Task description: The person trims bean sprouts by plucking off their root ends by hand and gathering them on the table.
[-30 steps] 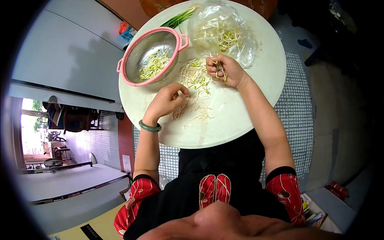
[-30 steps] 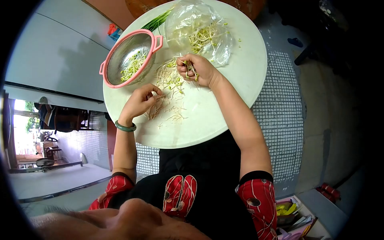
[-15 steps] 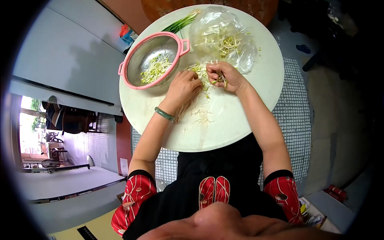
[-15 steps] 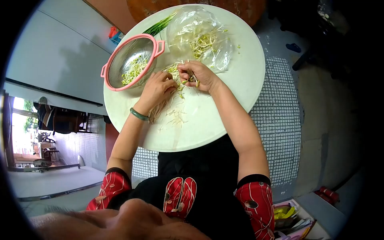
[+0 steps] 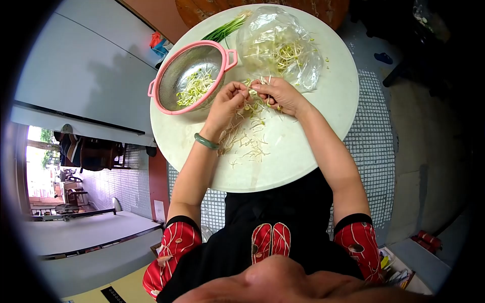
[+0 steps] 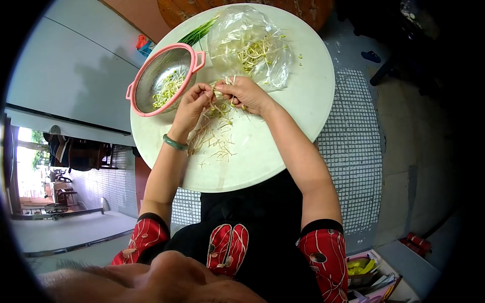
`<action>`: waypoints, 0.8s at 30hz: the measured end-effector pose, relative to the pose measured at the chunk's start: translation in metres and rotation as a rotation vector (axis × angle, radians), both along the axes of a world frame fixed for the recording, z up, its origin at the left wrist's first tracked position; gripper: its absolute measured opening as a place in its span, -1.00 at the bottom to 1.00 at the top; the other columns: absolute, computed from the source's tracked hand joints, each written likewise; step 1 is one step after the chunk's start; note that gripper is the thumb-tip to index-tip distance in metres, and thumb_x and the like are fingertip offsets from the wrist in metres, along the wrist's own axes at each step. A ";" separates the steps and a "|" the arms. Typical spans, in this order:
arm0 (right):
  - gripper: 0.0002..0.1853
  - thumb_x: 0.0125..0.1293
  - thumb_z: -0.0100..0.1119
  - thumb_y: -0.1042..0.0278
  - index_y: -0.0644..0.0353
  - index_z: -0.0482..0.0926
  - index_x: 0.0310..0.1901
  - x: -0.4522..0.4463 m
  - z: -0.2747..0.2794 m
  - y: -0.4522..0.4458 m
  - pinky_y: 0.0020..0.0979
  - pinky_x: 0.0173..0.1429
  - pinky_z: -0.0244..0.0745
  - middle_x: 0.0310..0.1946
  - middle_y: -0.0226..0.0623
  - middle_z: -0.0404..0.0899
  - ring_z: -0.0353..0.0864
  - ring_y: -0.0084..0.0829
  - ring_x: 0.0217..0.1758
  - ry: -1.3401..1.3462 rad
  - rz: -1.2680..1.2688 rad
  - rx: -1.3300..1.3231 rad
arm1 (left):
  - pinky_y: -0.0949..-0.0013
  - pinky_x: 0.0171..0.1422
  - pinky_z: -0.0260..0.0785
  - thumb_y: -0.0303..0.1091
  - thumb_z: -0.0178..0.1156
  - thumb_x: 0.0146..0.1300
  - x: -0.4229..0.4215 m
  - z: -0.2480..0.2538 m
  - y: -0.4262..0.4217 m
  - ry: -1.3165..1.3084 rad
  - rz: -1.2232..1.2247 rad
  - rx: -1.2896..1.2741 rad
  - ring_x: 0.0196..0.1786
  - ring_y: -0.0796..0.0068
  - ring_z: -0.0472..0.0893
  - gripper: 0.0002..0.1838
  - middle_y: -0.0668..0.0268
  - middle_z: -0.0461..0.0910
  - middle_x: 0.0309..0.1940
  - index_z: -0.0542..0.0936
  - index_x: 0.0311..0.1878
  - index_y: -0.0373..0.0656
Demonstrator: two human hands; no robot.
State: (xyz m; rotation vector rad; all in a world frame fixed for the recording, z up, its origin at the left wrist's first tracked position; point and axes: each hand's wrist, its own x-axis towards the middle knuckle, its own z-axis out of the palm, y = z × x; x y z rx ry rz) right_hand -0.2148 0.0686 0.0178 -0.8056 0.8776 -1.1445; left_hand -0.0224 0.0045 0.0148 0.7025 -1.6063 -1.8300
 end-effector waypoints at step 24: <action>-0.81 0.29 0.24 0.27 0.14 0.47 -0.19 -0.006 -0.008 -0.005 -0.67 -0.54 0.12 -0.55 -0.56 0.37 0.28 -0.77 -0.57 -0.065 -0.240 -0.120 | 0.71 -0.36 0.22 -0.35 0.14 0.38 -0.002 0.001 0.013 -0.168 0.035 0.057 -0.44 0.81 0.41 -0.79 0.44 0.60 -0.39 0.60 -0.06 -0.28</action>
